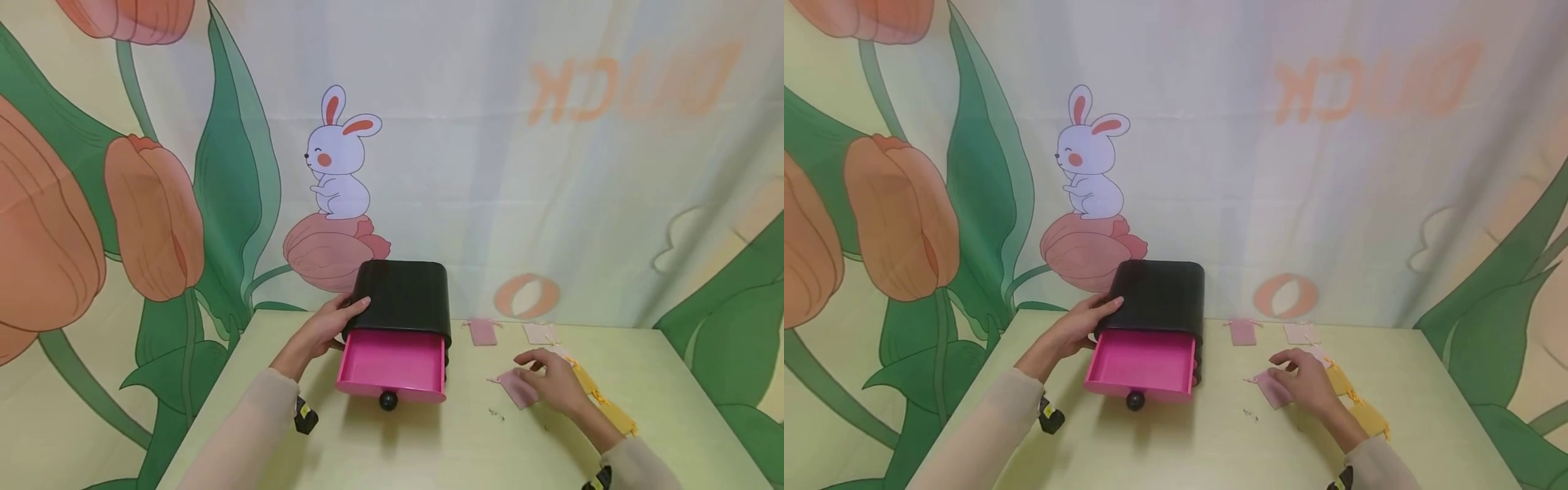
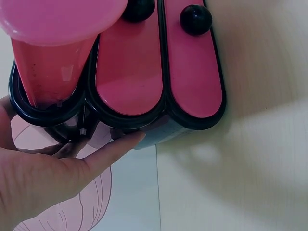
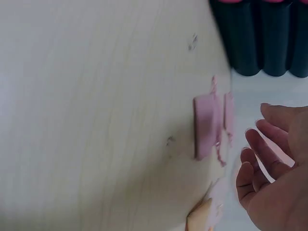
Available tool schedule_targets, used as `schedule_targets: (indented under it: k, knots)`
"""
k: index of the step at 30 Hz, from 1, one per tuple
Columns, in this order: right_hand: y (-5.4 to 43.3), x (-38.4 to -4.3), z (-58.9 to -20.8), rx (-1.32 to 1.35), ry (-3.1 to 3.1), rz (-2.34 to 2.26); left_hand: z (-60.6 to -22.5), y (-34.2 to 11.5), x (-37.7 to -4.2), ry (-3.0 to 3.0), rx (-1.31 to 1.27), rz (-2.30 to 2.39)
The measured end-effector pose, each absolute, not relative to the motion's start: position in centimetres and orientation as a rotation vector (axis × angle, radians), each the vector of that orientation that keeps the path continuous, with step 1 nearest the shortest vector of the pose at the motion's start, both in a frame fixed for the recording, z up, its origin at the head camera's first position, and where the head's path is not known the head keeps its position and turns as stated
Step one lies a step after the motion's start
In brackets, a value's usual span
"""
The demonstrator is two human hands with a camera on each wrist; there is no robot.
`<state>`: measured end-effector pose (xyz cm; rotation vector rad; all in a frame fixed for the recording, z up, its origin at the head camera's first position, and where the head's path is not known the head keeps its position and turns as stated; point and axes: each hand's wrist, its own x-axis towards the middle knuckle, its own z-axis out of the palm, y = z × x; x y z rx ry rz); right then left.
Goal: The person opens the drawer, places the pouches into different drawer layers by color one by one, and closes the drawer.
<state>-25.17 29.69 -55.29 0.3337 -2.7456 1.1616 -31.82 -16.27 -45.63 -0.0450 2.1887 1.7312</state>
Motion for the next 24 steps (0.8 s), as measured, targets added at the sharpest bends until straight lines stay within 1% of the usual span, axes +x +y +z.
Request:
schedule_targets:
  k: [9, 16, 24]
  knots:
    - [29.9, -27.3, -57.1, 0.382, -2.887, 0.955, -45.5, -16.2, -31.7, 2.187, -0.049, 1.742]
    - [30.2, -27.4, -58.2, 0.377, -2.924, 0.935, -45.6, -16.1, -31.6, 2.193, -0.047, 1.743]
    - [30.4, -27.4, -58.1, 0.322, -2.910, 0.989, -45.6, -16.2, -31.6, 2.189, -0.049, 1.743]
